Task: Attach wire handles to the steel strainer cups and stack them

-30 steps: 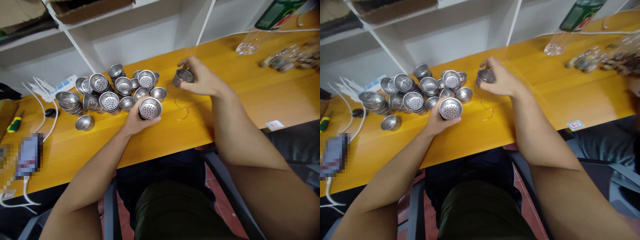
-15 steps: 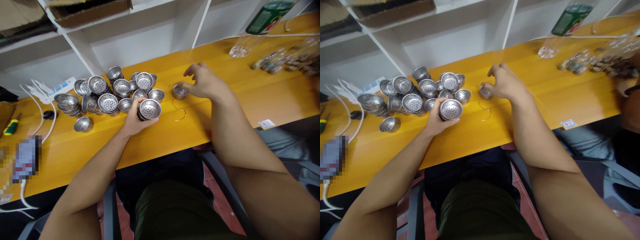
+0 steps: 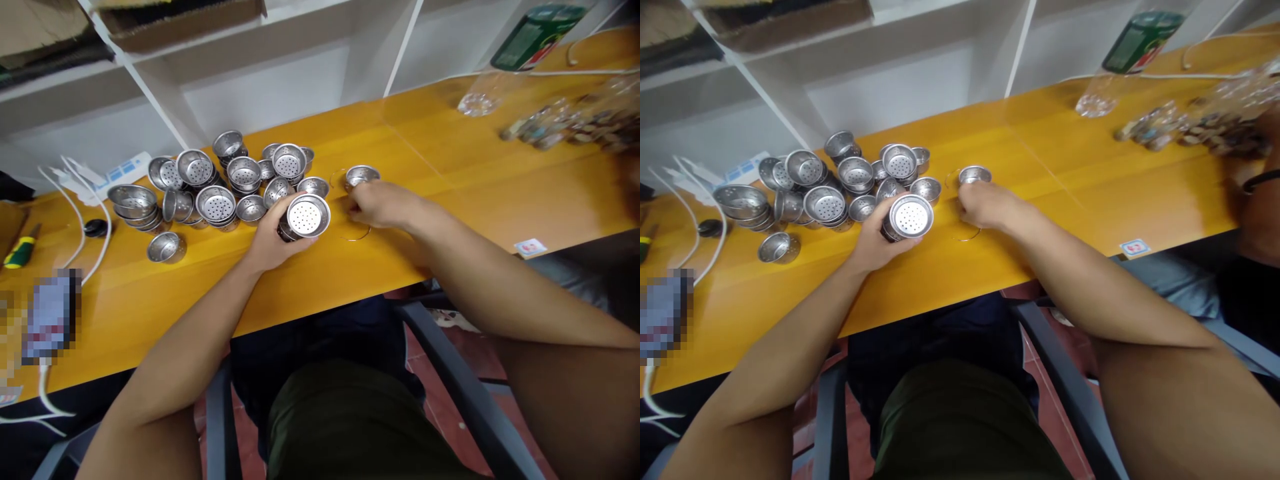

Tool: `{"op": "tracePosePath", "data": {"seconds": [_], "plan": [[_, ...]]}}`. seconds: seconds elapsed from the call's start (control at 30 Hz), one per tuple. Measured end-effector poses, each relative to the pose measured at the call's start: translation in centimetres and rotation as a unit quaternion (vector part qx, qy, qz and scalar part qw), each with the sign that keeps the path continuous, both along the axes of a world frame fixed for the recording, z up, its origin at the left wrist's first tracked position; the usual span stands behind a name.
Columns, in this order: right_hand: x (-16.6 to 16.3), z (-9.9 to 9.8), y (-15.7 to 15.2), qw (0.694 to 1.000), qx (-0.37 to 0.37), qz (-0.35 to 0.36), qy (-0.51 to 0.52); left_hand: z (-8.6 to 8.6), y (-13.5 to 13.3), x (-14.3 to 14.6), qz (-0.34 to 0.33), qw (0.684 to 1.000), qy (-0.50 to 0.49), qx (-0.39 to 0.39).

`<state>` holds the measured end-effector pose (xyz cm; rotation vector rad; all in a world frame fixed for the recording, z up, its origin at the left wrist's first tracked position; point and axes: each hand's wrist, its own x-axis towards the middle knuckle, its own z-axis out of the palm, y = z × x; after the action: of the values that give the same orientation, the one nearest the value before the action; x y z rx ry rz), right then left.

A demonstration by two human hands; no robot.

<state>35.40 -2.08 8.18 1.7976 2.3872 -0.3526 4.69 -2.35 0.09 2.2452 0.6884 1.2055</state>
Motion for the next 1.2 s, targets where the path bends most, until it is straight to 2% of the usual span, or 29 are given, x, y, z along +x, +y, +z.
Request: {"op": "tracePosePath", "data": {"seconds": [0.2,0.4,0.57,0.9,1.03,1.13,1.2], "plan": [[-2.0,1.7,-0.5,0.996,-0.062,0.038,-0.054,-0.2,0.1,0.0,0.021,1.0,-0.004,0.016],[-2.8,1.9,-0.5,0.993,-0.063,0.068,-0.073,-0.4,0.1,0.1,0.058,0.998,-0.018,0.022],[-3.1,2.4,-1.2,0.988,-0.073,0.082,-0.11,-0.5,0.0,0.1,0.054,0.998,-0.026,0.012],[-2.1,1.2,-0.8,0.986,-0.056,0.125,-0.098,-0.4,0.0,0.2,0.034,0.998,-0.045,0.024],[-1.4,0.8,-0.7,0.992,-0.051,0.111,-0.038,-0.4,0.2,0.2,0.043,0.997,-0.05,0.026],[-0.4,0.9,-0.6,0.991,-0.03,0.097,0.087,-0.5,0.3,0.3,0.047,0.997,-0.051,0.018],[0.2,1.3,-0.4,0.976,0.007,0.091,0.2,-0.7,0.4,0.4,0.04,0.997,-0.06,-0.007]]}}
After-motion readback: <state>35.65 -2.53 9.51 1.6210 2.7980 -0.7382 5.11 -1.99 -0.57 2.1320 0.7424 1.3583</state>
